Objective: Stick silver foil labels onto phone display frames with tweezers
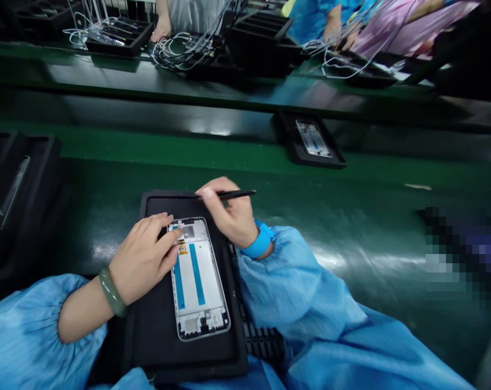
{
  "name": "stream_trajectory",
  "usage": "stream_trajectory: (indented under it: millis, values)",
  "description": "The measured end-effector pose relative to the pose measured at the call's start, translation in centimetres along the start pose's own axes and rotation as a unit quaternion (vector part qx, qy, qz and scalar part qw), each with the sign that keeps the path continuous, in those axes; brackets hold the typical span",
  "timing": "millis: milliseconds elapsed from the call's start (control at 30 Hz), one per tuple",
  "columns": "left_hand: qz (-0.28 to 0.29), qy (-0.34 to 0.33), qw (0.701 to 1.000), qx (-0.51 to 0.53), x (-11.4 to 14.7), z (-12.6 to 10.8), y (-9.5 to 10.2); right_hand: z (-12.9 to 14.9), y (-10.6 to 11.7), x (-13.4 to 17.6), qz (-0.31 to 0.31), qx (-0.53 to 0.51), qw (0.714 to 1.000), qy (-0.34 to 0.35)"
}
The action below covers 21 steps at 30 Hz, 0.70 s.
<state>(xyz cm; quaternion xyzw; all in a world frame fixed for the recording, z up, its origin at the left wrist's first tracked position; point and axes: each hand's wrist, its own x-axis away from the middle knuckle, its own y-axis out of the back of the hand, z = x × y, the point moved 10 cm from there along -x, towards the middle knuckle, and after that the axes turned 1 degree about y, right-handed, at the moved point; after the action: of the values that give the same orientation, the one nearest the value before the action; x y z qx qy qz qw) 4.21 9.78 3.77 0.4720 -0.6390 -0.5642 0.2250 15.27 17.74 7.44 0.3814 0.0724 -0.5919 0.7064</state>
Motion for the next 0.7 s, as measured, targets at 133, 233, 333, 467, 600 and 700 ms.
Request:
stream_trajectory:
  millis: [133,233,333,467,600,700]
  values:
    - [-0.006,0.000,1.000,0.016,-0.1,-0.1,0.2,-2.3,1.3,-0.8,0.040,0.159,0.986,-0.024]
    - [-0.003,0.008,1.000,0.024,-0.1,-0.1,0.1,-4.9,-1.0,0.0,0.210,0.241,0.946,-0.049]
    - [0.000,0.017,0.999,0.050,-0.2,-0.1,0.4,-6.1,-1.7,0.5,0.259,0.236,0.935,-0.048]
    - [-0.064,0.039,0.993,0.095,-0.5,0.6,3.0,-7.1,-0.3,-0.9,0.191,0.220,0.955,-0.055]
    - [-0.124,0.086,0.985,0.089,-0.3,2.3,5.0,-9.9,2.9,-2.5,0.090,0.244,0.958,-0.120]
    - [-0.119,0.128,0.980,0.098,-0.2,3.6,4.2,-12.1,5.2,-3.4,0.044,0.244,0.954,-0.171]
